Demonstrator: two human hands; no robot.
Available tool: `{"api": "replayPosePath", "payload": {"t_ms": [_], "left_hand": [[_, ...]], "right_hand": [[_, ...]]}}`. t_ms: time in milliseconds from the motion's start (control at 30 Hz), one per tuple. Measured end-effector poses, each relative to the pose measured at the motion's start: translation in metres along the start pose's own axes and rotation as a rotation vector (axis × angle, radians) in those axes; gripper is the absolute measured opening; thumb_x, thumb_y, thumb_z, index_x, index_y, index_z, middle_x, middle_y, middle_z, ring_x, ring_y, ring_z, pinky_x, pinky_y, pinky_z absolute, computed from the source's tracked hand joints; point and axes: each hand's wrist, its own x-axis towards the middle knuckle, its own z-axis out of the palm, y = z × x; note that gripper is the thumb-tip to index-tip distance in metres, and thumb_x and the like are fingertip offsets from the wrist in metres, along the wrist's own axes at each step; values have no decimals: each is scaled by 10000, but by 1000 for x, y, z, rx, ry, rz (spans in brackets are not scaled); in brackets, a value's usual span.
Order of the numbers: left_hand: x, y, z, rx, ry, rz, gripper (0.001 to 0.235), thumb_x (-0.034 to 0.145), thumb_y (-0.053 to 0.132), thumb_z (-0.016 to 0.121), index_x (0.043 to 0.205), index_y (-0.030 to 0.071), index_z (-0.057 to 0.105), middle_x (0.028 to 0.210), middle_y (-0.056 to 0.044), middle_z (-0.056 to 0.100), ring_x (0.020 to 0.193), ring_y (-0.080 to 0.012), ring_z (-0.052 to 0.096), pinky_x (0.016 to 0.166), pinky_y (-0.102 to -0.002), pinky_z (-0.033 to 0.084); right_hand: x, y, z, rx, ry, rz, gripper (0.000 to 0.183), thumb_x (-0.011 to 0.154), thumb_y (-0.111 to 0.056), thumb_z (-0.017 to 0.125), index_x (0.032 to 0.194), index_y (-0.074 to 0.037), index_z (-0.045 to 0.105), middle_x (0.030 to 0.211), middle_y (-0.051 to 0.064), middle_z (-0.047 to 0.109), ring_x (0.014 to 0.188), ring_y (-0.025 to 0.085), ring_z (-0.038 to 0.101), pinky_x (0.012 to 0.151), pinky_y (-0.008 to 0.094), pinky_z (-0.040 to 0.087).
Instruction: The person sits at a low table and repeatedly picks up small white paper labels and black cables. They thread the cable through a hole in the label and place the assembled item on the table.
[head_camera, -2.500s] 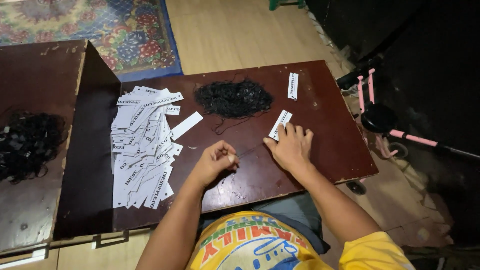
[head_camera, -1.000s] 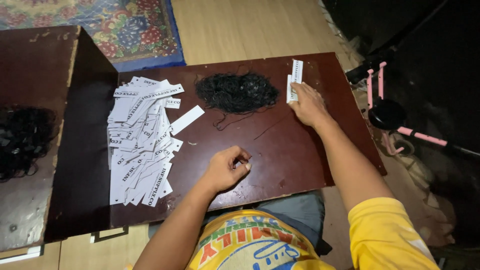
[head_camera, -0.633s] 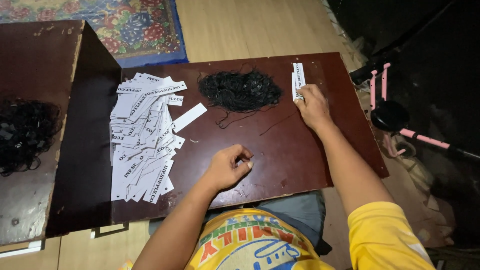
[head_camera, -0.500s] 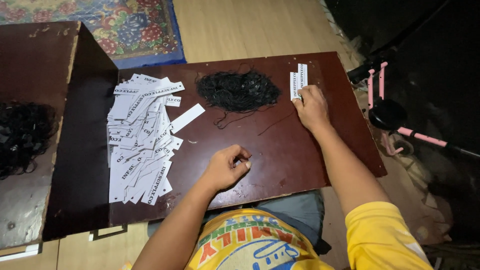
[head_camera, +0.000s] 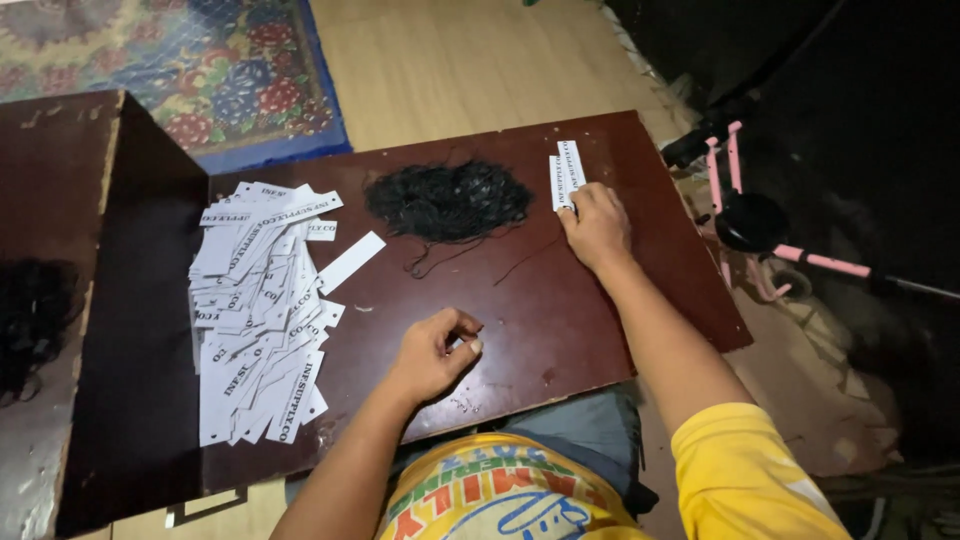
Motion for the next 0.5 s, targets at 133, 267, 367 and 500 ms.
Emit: {"api": "replayPosePath", "payload": {"t_ms": [133, 267, 367, 500], "left_hand": [[-1, 8, -2, -10, 16, -16, 216, 777, 267, 808, 967, 179, 756, 767, -61, 770, 743, -287, 727, 608, -365, 592], [-1, 14, -5, -26, 13, -18, 221, 775, 253, 807, 972, 166, 759, 762, -71, 769, 737, -299, 726, 611, -364, 590], [-2, 14, -6, -18, 2, -26, 229, 777, 256, 802, 983, 165, 761, 768, -76, 771, 732, -309, 723, 617, -373, 583], [-1, 14, -6, -11, 11, -30, 234, 777, 266, 803, 987, 170, 762, 768, -69, 773, 712, -296, 713, 608, -371, 573]], "right_hand": [[-2, 2, 3, 17, 4, 4, 312, 912, -364, 731, 1057, -88, 743, 1057, 66, 626, 1031, 298, 647, 890, 420, 544], [-2, -2, -3, -12, 9, 24, 337, 925, -396, 726, 1063, -89, 749, 1051, 55, 604, 1020, 290, 634, 848, 429, 538], [-3, -4, -5, -31, -3, 32, 347, 930, -413, 720, 1068, -96, 751, 1049, 51, 591, 1026, 293, 619, 821, 440, 529], [-1, -10, -12, -92, -44, 75, 363, 932, -460, 701, 1074, -129, 753, 1057, 24, 578, 1060, 269, 591, 830, 442, 505]]}}
